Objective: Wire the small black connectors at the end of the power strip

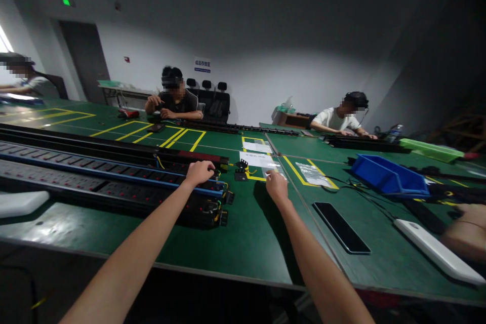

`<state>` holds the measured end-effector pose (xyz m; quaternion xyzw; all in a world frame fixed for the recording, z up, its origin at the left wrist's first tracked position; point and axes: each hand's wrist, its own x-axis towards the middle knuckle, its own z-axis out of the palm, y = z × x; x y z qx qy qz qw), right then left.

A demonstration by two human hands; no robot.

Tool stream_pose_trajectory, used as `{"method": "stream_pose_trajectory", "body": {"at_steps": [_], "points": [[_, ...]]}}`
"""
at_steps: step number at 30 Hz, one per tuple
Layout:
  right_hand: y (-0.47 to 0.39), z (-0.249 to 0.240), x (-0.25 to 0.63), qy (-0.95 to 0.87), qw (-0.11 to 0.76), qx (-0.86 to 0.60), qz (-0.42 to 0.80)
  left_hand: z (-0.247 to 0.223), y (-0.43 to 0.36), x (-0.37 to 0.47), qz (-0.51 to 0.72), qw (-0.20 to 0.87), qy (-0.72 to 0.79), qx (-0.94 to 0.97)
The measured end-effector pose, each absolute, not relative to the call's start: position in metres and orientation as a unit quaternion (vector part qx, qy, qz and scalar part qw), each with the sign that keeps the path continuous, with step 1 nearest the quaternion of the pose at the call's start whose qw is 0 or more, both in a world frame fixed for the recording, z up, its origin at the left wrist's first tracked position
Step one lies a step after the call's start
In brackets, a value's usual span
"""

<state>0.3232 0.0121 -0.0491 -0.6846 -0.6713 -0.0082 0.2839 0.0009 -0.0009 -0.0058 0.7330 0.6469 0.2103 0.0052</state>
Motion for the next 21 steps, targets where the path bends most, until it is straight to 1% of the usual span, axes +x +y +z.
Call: {"method": "stream_pose_trajectory", "body": {"at_steps": [2,5,7,11,14,17,19,21], "points": [[0.012,-0.050,0.312,-0.676,0.355,-0.643,0.057,-0.004,-0.003,0.002,0.212,0.006,0.648,0.731],[0.009,-0.054,0.292,-0.678,0.471,-0.532,0.187,0.001,-0.007,0.005,0.223,0.005,0.648,0.728],[0.005,-0.055,0.278,-0.666,0.512,-0.477,0.259,0.007,-0.009,0.007,0.233,0.004,0.646,0.727],[-0.008,-0.049,0.257,-0.647,0.526,-0.434,0.340,0.027,-0.011,0.012,0.256,0.016,0.627,0.736],[-0.021,-0.038,0.245,-0.620,0.535,-0.397,0.415,0.040,-0.021,0.019,0.261,0.049,0.584,0.767],[-0.036,-0.025,0.235,-0.591,0.535,-0.335,0.502,0.044,-0.044,0.029,0.251,0.093,0.526,0.808],[-0.043,-0.020,0.231,-0.580,0.536,-0.307,0.531,0.042,-0.063,0.035,0.259,0.134,0.482,0.826],[-0.049,-0.017,0.229,-0.573,0.535,-0.292,0.548,0.040,-0.078,0.041,0.281,0.132,0.476,0.823]]}}
